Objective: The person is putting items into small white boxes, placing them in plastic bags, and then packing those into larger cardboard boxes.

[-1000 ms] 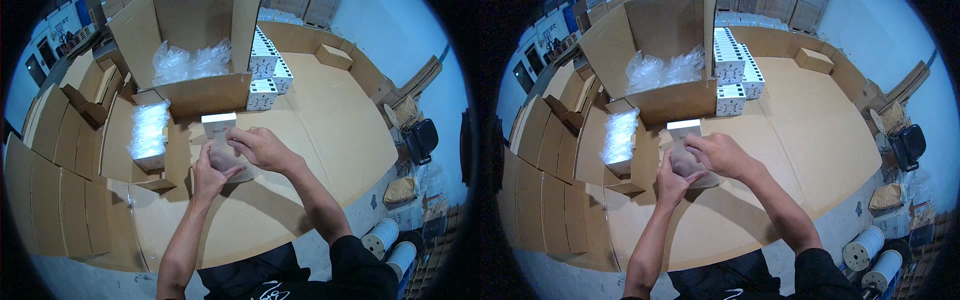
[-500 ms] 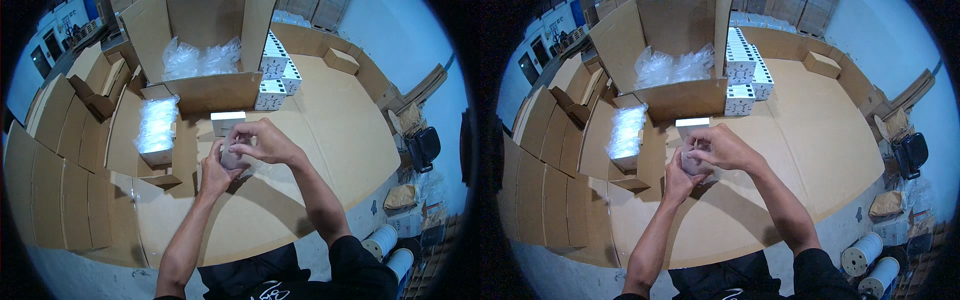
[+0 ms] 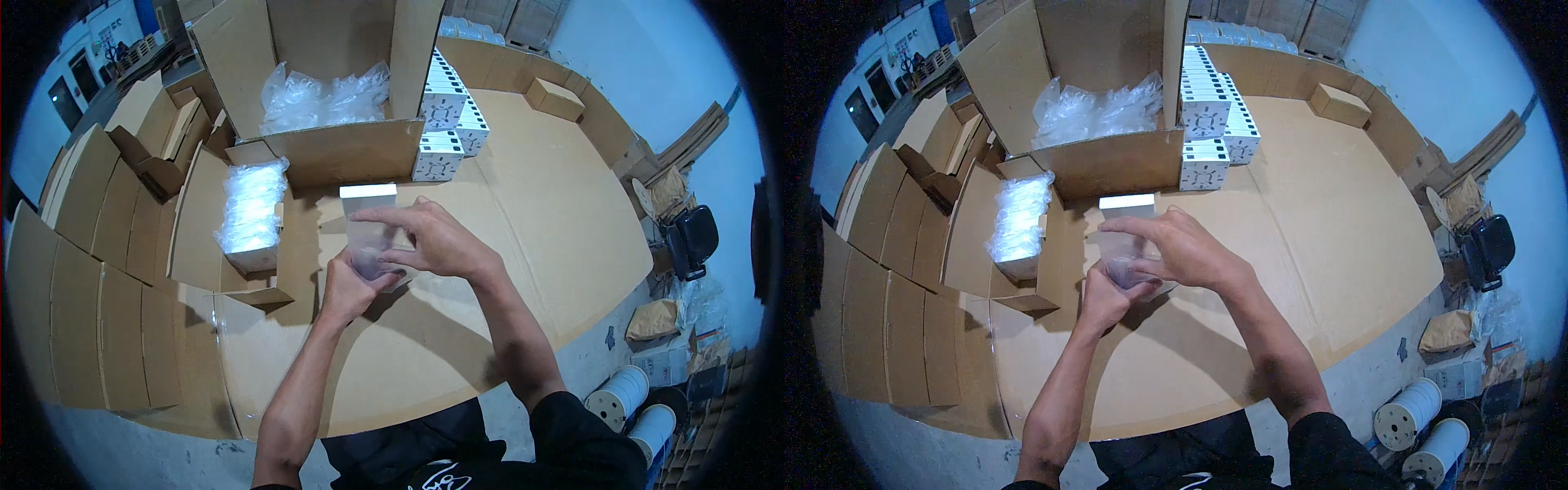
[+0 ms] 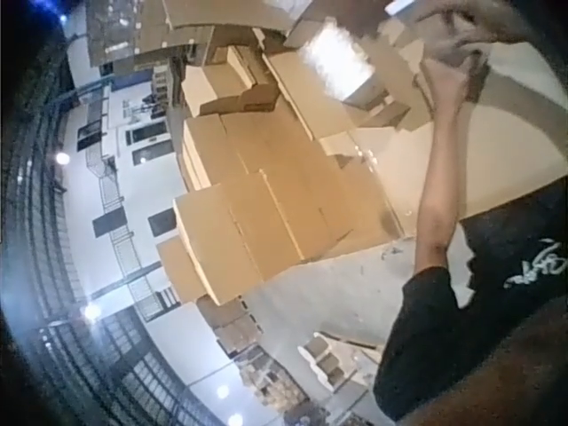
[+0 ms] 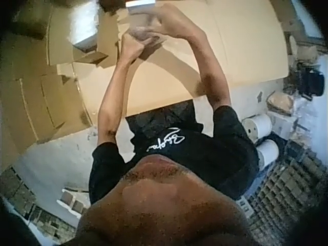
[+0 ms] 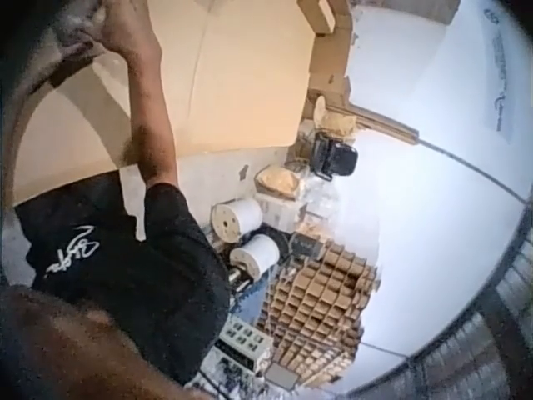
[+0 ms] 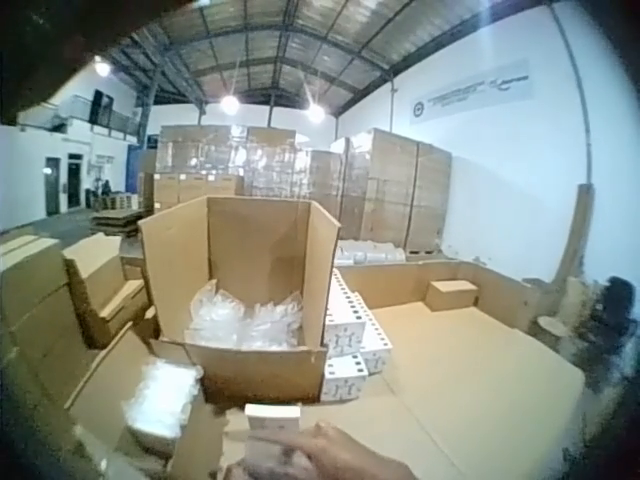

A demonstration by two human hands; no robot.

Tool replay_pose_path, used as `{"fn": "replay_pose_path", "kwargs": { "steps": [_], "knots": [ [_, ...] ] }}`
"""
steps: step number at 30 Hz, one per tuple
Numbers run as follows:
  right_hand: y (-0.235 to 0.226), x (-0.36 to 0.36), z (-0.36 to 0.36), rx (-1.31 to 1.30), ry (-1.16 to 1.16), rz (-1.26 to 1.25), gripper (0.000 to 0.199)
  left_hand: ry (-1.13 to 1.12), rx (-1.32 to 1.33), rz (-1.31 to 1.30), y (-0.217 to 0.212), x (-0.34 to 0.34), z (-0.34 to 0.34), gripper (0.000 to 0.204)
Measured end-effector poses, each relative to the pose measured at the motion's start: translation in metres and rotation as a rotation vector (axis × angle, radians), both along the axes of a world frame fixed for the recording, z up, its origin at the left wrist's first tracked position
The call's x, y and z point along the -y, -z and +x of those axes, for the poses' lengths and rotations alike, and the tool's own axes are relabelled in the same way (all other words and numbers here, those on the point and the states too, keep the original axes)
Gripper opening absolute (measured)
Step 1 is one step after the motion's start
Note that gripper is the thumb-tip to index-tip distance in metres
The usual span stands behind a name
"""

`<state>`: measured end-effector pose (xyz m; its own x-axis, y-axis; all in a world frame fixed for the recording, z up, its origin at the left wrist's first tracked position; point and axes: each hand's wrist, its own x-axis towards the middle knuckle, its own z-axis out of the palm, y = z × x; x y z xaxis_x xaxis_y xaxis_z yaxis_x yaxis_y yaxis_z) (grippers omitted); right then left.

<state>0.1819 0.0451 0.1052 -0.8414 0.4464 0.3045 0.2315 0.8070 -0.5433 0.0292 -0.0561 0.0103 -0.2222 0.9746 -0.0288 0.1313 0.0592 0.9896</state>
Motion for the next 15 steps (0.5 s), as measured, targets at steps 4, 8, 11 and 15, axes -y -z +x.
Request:
{"fn": "replay_pose_path", "kwargs": {
  "steps": [4, 8, 11, 15],
  "knots": [
    [-0.002, 0.002, 0.001, 0.053, 0.091, -0.075, 0.06, -0.015, -0.011, 0.032, -0.001, 0.001, -0.001, 0.055],
    [0.003, -0.002, 0.003, -0.334, 0.089, -0.09, 0.045, -0.03, -0.027, 0.043, 0.001, 0.0, -0.001, 0.056],
    [0.026, -0.02, 0.005, -0.753, 0.118, -0.475, 0.031, -0.028, -0.061, 0.107, 0.009, -0.004, -0.005, 0.054],
    [0.069, -0.051, 0.015, -0.962, 0.203, -0.645, 0.028, -0.036, -0.017, -0.014, -0.005, -0.003, -0.006, 0.049]
  ]
}}
